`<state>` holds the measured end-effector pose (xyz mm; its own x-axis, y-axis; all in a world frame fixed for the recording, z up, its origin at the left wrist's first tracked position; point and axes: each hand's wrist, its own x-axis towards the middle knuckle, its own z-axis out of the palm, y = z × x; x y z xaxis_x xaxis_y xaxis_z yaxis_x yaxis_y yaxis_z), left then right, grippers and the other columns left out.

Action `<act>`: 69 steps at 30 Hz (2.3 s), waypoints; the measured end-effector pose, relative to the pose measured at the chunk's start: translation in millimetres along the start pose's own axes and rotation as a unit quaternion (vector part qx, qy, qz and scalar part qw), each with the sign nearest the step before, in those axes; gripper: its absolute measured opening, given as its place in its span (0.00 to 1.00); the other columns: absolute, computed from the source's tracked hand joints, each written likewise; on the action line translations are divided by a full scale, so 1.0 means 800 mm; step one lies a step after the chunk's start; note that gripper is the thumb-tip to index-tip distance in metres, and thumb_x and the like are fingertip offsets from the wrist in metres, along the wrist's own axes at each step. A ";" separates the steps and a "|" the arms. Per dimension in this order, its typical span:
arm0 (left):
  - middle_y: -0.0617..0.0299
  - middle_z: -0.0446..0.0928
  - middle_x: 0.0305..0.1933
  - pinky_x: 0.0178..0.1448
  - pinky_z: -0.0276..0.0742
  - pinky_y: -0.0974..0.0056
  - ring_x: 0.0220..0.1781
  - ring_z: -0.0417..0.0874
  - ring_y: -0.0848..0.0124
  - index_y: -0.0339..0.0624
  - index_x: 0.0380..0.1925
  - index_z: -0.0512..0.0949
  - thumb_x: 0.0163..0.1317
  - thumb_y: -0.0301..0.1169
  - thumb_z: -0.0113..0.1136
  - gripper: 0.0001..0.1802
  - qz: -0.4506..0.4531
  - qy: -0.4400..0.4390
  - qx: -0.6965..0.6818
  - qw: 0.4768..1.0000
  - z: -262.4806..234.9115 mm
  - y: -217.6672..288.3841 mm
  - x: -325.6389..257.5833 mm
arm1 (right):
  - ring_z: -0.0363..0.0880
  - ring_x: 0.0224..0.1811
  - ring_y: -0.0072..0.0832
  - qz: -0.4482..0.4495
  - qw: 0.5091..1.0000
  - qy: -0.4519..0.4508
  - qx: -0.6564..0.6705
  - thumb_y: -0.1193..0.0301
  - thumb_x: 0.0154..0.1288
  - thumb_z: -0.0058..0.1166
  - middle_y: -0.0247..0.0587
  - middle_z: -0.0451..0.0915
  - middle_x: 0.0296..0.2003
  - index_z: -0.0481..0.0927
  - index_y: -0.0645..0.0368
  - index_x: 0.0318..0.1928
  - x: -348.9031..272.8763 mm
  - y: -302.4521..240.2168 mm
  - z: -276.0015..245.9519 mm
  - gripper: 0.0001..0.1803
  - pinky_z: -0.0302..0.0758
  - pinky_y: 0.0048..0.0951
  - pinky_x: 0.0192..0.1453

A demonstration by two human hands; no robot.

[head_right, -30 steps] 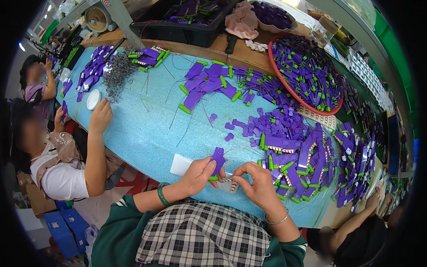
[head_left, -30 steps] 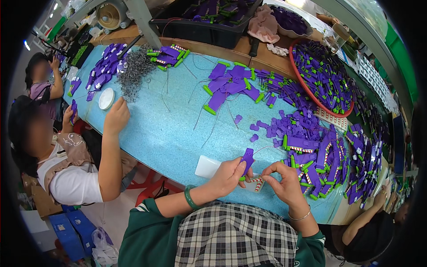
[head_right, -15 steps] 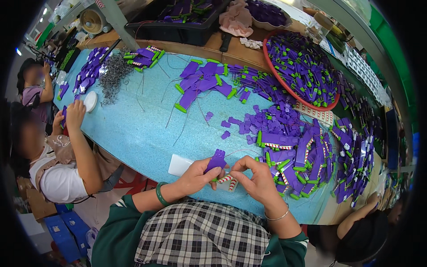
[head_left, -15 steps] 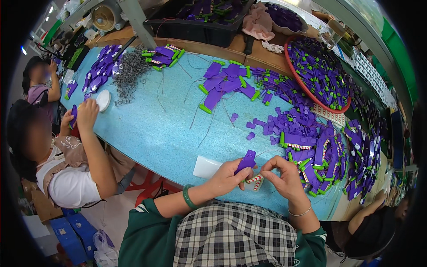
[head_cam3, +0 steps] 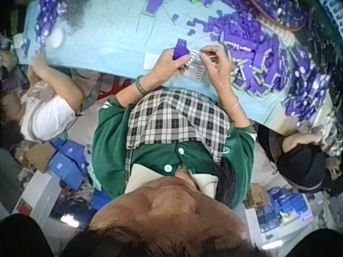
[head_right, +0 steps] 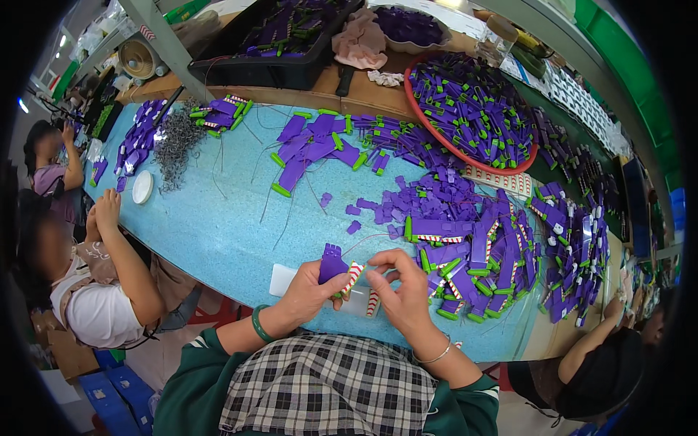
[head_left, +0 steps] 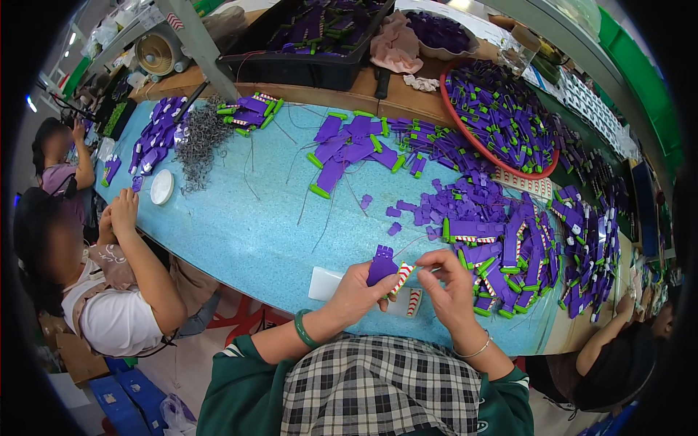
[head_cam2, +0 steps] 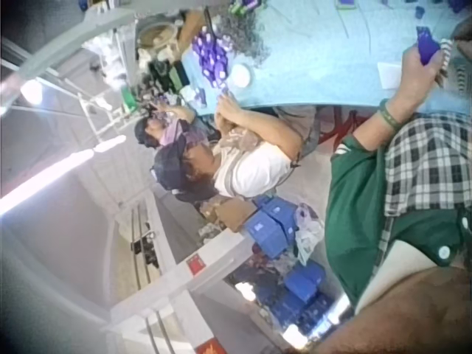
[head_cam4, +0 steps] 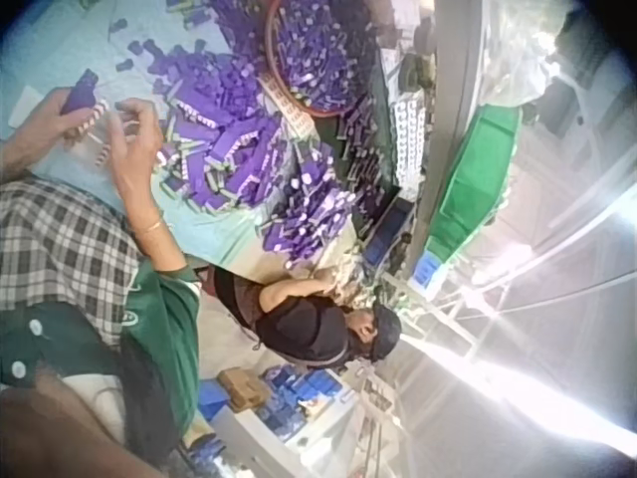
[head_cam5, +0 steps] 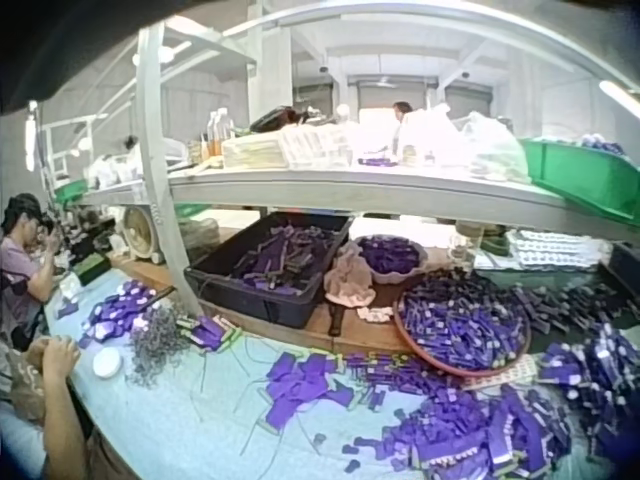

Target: The person assembles small purple and green plastic components at a workbench. They repeatedly pick up a purple piece, attach a green piece, and place the assembled unit on the table. The person also handles a white cylindrical object and a small white container during the process.

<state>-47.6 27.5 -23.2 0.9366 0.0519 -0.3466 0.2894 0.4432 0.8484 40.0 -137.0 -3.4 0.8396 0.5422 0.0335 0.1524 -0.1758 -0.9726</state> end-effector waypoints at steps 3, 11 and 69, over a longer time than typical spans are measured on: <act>0.62 0.77 0.27 0.25 0.74 0.72 0.26 0.77 0.76 0.37 0.33 0.77 0.66 0.31 0.56 0.08 -0.009 -0.003 0.004 1.000 0.003 -0.003 0.002 | 0.76 0.34 0.22 0.096 0.987 -0.062 0.113 0.77 0.56 0.61 0.39 0.78 0.34 0.76 0.63 0.38 -0.006 0.015 0.012 0.10 0.73 0.22 0.36; 0.58 0.75 0.43 0.34 0.82 0.66 0.41 0.80 0.68 0.43 0.52 0.65 0.70 0.30 0.47 0.13 -0.017 -0.073 -0.166 0.983 0.002 -0.001 0.000 | 0.74 0.36 0.24 -0.149 0.988 0.044 -0.001 0.80 0.59 0.57 0.40 0.76 0.36 0.75 0.62 0.36 -0.008 0.002 0.007 0.05 0.72 0.23 0.38; 0.56 0.80 0.25 0.25 0.76 0.66 0.23 0.82 0.68 0.35 0.37 0.78 0.62 0.29 0.56 0.08 0.218 0.036 0.442 0.869 -0.037 0.168 0.077 | 0.76 0.36 0.18 0.091 0.955 -0.015 0.281 0.79 0.61 0.57 0.33 0.77 0.36 0.74 0.62 0.40 -0.015 0.004 -0.061 0.08 0.73 0.20 0.39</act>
<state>43.2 116.8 57.8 0.9898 0.1128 0.0874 -0.0207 -0.4924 0.8701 55.7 -183.9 4.2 0.8086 0.5700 -0.1460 -0.3059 0.1953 -0.9318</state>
